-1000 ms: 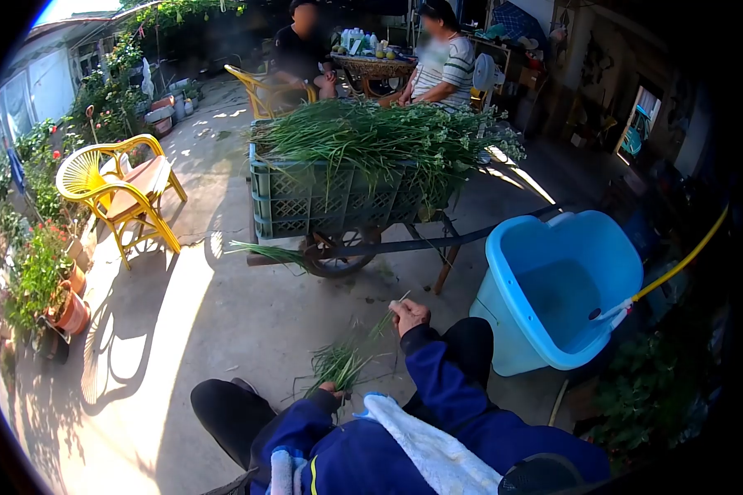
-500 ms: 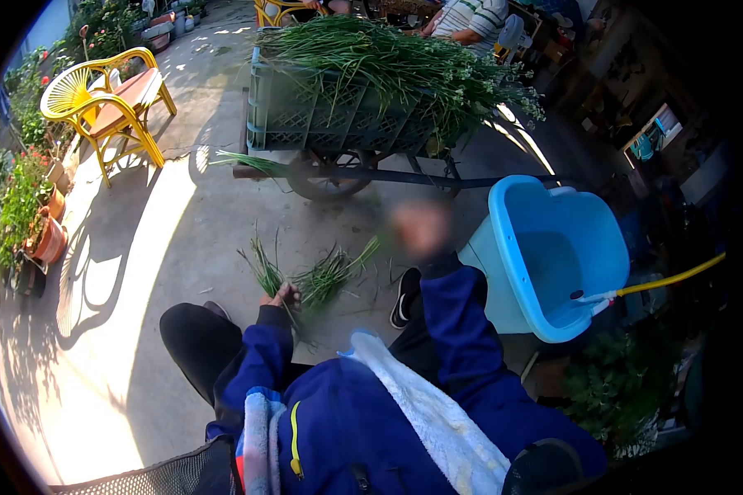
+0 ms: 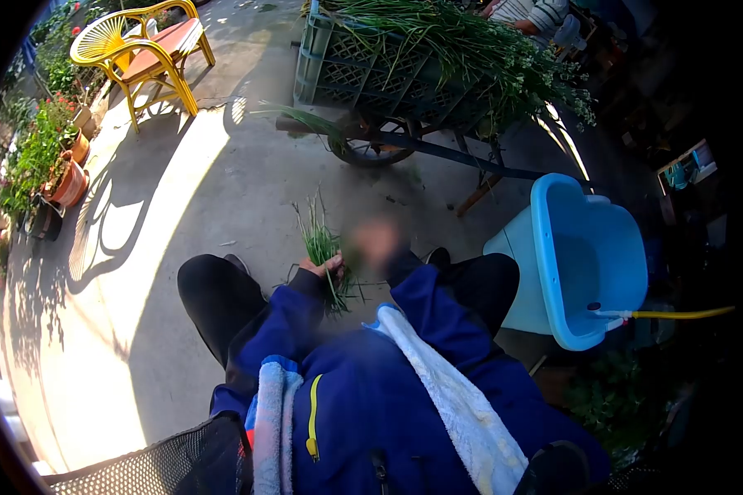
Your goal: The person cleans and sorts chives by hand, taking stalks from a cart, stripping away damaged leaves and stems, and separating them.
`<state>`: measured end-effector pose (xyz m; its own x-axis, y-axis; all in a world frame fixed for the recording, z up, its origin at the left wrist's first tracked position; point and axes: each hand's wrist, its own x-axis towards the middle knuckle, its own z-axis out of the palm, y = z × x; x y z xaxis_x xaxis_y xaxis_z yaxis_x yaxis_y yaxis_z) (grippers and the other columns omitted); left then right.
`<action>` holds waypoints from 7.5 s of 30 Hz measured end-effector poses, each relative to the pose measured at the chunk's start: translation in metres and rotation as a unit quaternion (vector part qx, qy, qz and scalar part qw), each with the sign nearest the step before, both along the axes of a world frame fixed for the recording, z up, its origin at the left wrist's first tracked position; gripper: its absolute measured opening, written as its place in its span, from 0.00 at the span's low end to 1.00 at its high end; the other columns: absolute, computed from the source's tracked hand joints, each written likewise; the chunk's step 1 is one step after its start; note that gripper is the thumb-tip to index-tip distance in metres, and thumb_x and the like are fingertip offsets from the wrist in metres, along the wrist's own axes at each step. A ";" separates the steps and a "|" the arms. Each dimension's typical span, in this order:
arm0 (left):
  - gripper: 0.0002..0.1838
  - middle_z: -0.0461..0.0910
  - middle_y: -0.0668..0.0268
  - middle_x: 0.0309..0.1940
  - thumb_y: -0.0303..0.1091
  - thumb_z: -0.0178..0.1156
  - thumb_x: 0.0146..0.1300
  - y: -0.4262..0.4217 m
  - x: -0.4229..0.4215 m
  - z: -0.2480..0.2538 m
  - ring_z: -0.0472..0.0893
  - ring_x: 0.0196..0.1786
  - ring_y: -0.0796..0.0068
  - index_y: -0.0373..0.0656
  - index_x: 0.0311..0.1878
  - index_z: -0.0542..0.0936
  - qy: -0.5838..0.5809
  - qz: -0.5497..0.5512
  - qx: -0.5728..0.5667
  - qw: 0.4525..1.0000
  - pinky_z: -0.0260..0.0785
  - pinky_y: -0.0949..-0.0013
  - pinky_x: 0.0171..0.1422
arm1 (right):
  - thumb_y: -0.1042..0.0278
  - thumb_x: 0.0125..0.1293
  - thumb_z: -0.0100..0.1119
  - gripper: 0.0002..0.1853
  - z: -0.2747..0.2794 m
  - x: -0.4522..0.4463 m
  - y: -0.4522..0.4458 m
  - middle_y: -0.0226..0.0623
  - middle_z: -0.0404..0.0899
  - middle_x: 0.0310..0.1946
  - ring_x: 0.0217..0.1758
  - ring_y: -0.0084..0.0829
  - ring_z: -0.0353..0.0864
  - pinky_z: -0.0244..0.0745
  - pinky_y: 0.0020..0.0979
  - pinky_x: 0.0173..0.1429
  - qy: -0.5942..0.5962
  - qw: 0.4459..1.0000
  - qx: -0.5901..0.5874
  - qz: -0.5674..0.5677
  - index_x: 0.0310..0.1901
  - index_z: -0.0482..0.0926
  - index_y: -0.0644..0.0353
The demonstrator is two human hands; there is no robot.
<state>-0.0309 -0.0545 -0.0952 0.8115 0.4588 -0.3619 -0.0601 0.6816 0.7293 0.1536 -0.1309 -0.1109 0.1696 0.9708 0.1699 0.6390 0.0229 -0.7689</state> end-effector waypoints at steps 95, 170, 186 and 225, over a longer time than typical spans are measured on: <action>0.11 0.79 0.68 0.26 0.32 0.66 0.46 0.007 0.006 -0.021 0.76 0.27 0.80 0.37 0.32 0.79 0.063 0.098 0.095 0.989 0.68 0.76 0.34 | 0.68 0.51 0.59 0.07 0.010 -0.010 -0.014 0.31 0.71 0.15 0.15 0.21 0.69 0.64 0.24 0.20 -0.194 0.954 0.201 -0.107 0.27 0.76 0.63; 0.08 0.77 0.66 0.26 0.26 0.62 0.50 0.005 0.005 -0.019 0.76 0.30 0.78 0.35 0.34 0.78 -0.078 0.044 0.047 0.995 0.67 0.77 0.34 | 0.74 0.58 0.53 0.05 0.137 0.041 -0.026 0.34 0.76 0.24 0.25 0.28 0.76 0.68 0.25 0.25 0.512 0.799 0.211 -0.235 0.35 0.77 0.61; 0.08 0.77 0.65 0.26 0.26 0.56 0.56 -0.004 0.006 0.004 0.74 0.28 0.80 0.36 0.39 0.77 -0.164 -0.099 0.070 0.979 0.62 0.80 0.29 | 0.72 0.53 0.59 0.06 0.078 -0.017 0.009 0.26 0.69 0.18 0.12 0.13 0.56 0.47 0.17 0.13 0.545 0.811 -0.086 -0.195 0.34 0.76 0.58; 0.14 0.77 0.62 0.27 0.23 0.54 0.50 0.003 0.005 -0.017 0.73 0.23 0.76 0.37 0.43 0.73 -0.132 -0.016 -0.003 0.991 0.66 0.74 0.25 | 0.75 0.48 0.61 0.04 0.031 -0.015 -0.002 0.26 0.69 0.14 0.12 0.14 0.60 0.52 0.20 0.15 0.161 0.972 0.074 -0.153 0.26 0.76 0.64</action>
<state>-0.0256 -0.0512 -0.1124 0.8923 0.4301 -0.1368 -0.2271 0.6898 0.6874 0.1382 -0.1328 -0.0796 0.5134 0.8358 0.1944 0.3606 -0.0045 -0.9327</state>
